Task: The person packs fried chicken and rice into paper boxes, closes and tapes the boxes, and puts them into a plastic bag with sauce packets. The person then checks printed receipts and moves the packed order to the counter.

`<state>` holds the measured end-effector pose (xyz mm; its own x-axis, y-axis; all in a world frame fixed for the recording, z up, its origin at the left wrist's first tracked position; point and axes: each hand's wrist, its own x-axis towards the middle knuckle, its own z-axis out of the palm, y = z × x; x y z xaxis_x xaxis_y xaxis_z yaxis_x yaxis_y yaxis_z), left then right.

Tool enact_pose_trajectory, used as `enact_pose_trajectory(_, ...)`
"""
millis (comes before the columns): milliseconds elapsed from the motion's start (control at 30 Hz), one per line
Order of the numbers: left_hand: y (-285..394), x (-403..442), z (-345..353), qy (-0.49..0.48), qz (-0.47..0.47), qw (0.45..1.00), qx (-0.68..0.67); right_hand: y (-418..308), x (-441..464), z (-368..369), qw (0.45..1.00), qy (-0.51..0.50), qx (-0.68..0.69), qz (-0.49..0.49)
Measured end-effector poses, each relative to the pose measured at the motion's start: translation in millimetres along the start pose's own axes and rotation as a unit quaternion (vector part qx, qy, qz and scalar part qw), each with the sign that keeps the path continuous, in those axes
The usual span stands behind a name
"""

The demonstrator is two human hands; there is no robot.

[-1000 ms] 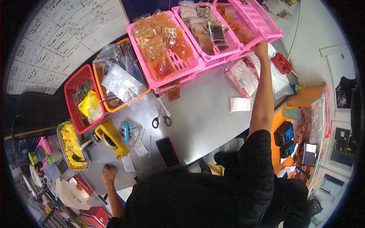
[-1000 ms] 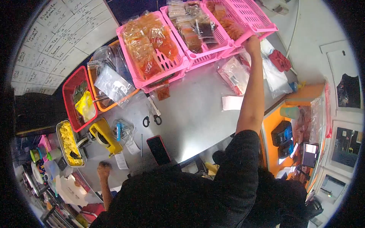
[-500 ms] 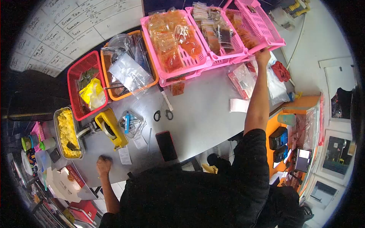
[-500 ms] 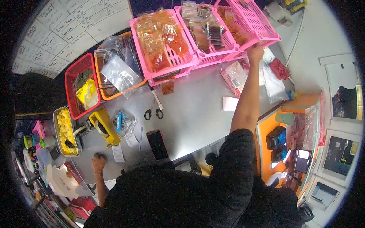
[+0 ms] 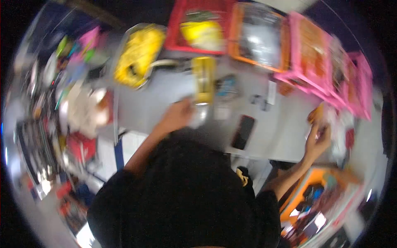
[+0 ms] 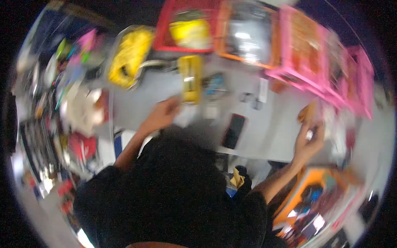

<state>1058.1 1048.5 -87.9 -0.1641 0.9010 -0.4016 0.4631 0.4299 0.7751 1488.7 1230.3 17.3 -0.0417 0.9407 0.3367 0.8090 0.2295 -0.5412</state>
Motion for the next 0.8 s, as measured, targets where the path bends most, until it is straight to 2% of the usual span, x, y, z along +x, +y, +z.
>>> enact_pose_trajectory(33, 18, -8, -6, -0.016, 0.075, 0.994, -0.082, -45, -20, 35, 0.994, -0.065, 0.074, -0.041)
enact_pose_trajectory(67, 19, -19, -15, -0.078, 0.049, 0.976, -0.195, -97, -44, 68, 0.979, -0.123, 0.142, -0.080)
enact_pose_trajectory(133, 15, -41, -32, -0.112, 0.072, 0.948, -0.288, -183, -90, 126, 0.953, -0.222, 0.161, -0.128)
enact_pose_trajectory(267, -49, -85, -91, -0.077, 0.018, 0.906, -0.416, -315, -162, 208, 0.861, -0.357, 0.318, -0.174)
enact_pose_trajectory(333, -100, -109, -126, -0.046, -0.045, 0.869, -0.490, -368, -183, 234, 0.846, -0.393, 0.321, -0.163)
enact_pose_trajectory(400, -150, -134, -158, 0.005, -0.044, 0.836, -0.548, -413, -200, 256, 0.827, -0.424, 0.332, -0.164)
enact_pose_trajectory(467, -185, -165, -193, 0.102, -0.031, 0.834, -0.542, -455, -210, 274, 0.806, -0.449, 0.343, -0.177)
enact_pose_trajectory(500, -189, -184, -221, 0.142, -0.028, 0.853, -0.501, -473, -217, 288, 0.793, -0.457, 0.362, -0.176)
enact_pose_trajectory(567, -216, -215, -265, 0.284, 0.015, 0.884, -0.370, -509, -226, 318, 0.780, -0.442, 0.357, -0.263)
enact_pose_trajectory(600, -217, -228, -292, 0.335, 0.018, 0.870, -0.362, -523, -231, 331, 0.771, -0.436, 0.352, -0.302)
enact_pose_trajectory(633, -236, -237, -318, 0.380, 0.017, 0.884, -0.273, -538, -235, 349, 0.765, -0.429, 0.346, -0.332)
enact_pose_trajectory(700, -253, -238, -361, 0.475, -0.034, 0.863, -0.168, -571, -240, 390, 0.745, -0.438, 0.351, -0.360)
enact_pose_trajectory(733, -278, -236, -377, 0.481, -0.055, 0.874, -0.049, -585, -243, 409, 0.732, -0.455, 0.360, -0.356)
enact_pose_trajectory(800, -324, -229, -398, 0.470, -0.090, 0.857, 0.191, -605, -251, 445, 0.755, -0.402, 0.344, -0.388)
